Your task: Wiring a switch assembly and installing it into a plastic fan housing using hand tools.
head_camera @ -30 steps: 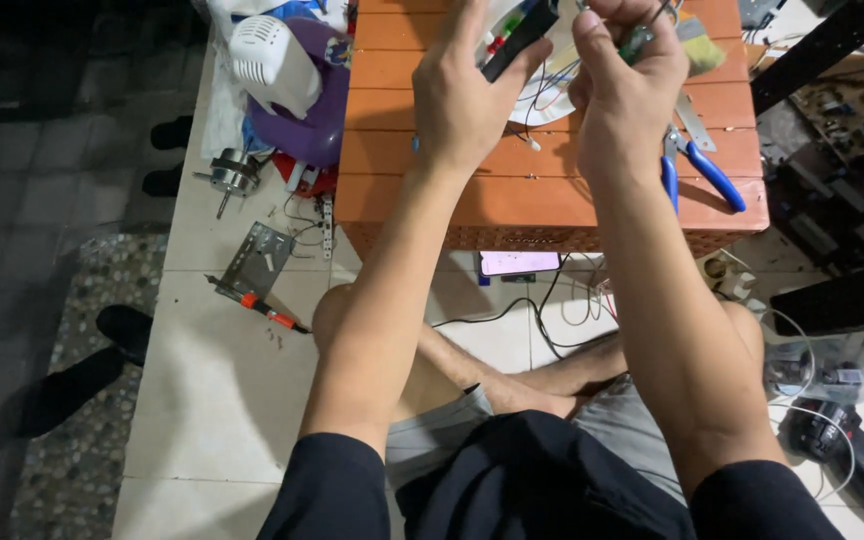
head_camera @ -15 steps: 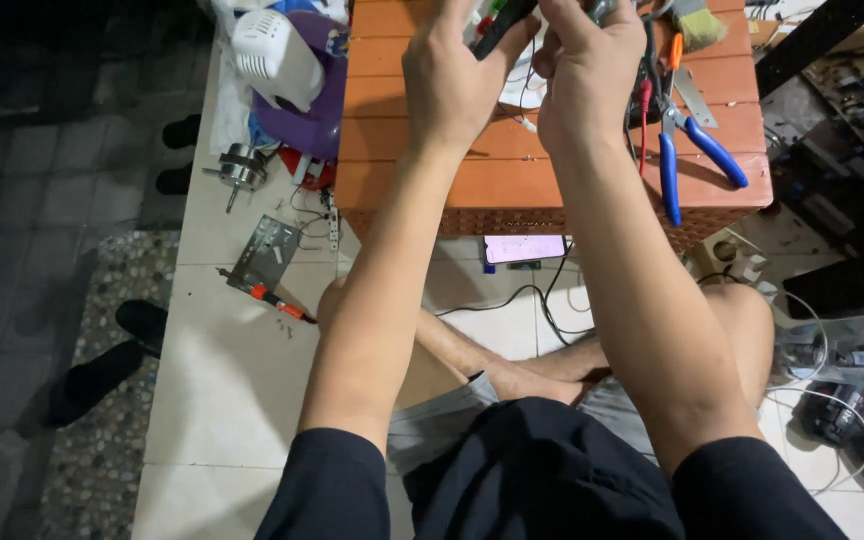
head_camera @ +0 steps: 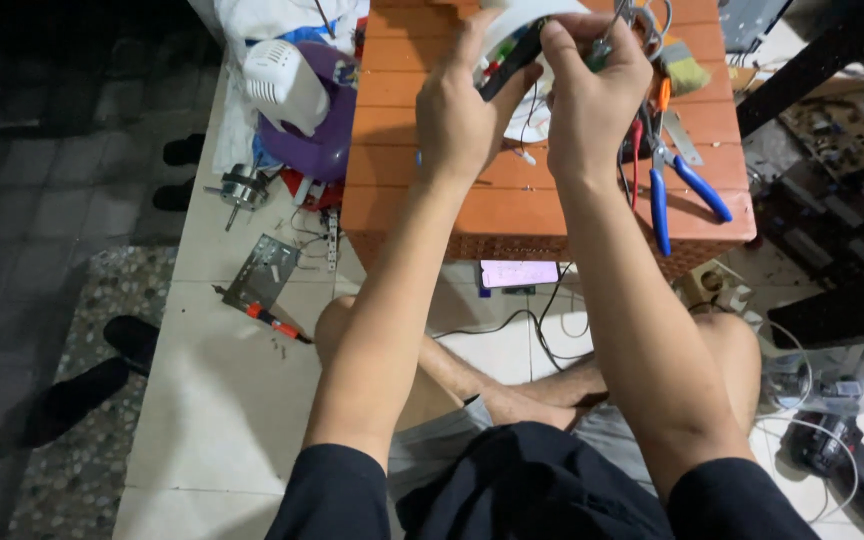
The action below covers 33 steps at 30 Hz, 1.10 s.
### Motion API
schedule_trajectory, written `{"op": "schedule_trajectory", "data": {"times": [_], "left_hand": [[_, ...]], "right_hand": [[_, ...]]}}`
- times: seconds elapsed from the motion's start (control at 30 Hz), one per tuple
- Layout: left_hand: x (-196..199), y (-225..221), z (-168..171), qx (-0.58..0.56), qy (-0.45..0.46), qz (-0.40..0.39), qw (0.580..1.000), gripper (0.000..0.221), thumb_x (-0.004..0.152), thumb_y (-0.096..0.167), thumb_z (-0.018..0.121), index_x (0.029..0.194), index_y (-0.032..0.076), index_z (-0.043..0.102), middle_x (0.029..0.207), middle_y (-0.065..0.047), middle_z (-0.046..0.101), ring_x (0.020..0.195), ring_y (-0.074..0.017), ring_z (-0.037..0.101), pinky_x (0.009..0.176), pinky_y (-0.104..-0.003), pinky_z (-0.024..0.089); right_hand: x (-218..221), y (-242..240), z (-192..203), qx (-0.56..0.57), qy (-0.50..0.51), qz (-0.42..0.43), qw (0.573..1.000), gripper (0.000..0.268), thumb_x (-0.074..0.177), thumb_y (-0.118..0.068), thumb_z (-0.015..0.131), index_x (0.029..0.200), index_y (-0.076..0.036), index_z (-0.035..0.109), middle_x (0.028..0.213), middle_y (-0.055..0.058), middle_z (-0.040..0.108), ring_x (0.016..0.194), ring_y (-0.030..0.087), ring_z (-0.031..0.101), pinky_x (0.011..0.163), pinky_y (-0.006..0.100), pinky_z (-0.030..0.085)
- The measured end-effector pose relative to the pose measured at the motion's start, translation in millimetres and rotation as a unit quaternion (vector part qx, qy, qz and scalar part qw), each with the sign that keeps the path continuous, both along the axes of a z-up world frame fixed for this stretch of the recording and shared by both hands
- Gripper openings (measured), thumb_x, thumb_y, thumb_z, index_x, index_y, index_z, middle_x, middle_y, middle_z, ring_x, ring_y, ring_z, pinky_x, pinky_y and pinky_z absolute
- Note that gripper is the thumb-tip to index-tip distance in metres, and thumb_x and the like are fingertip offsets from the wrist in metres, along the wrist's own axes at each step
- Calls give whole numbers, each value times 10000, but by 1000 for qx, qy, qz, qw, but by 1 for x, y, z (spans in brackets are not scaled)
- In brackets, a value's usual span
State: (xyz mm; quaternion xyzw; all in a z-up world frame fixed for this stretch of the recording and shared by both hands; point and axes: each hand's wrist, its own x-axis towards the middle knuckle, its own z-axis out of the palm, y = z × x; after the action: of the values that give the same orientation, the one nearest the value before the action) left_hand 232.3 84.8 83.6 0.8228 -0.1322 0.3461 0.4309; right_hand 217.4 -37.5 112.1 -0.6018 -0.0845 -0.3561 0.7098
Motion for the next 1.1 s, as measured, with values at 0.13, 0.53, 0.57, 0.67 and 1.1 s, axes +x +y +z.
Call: {"op": "schedule_trajectory", "data": {"times": [0.13, 0.53, 0.57, 0.67, 1.1], "left_hand": [[-3, -2, 6, -8, 1, -10, 1000, 548, 874, 446, 815, 1315, 294, 528, 1173, 4, 785, 887, -234, 794, 716, -377, 607], [-8, -3, 17, -22, 59, -26, 998, 512, 879, 478, 738, 1306, 268, 548, 1172, 22, 776, 937, -274, 770, 736, -398, 574], [-9, -3, 17, -20, 63, -22, 998, 528, 871, 485, 737, 1312, 261, 554, 1174, 27, 774, 898, -259, 756, 737, -391, 572], [-9, -3, 18, -22, 65, -13, 998, 548, 853, 508, 744, 1309, 262, 566, 1154, 42, 774, 831, -231, 730, 733, -379, 566], [-1, -1, 7, 6, -24, -3, 1000, 489, 896, 507, 727, 1256, 219, 564, 1136, -5, 767, 925, -257, 770, 728, -413, 608]], "right_hand": [[-3, 0, 7, -133, -35, -99, 985, 47, 920, -96, 721, 884, -68, 709, 817, 24, 682, 766, 131, 609, 699, 283, 501], [4, -8, 4, -330, -75, -197, 920, 150, 982, -73, 701, 877, -25, 605, 782, 79, 623, 678, 224, 549, 601, 370, 426], [4, -8, 4, -321, -50, -191, 926, 147, 989, -93, 688, 876, -34, 613, 774, 68, 638, 674, 212, 564, 602, 363, 438], [2, -6, 5, -280, -2, -157, 947, 160, 1016, -143, 662, 882, -70, 615, 754, 34, 663, 663, 166, 579, 608, 335, 449], [-74, -20, 15, -185, 41, -27, 982, 115, 1109, -48, 507, 1187, 3, 575, 756, 51, 547, 568, 103, 505, 536, 253, 437]]}}
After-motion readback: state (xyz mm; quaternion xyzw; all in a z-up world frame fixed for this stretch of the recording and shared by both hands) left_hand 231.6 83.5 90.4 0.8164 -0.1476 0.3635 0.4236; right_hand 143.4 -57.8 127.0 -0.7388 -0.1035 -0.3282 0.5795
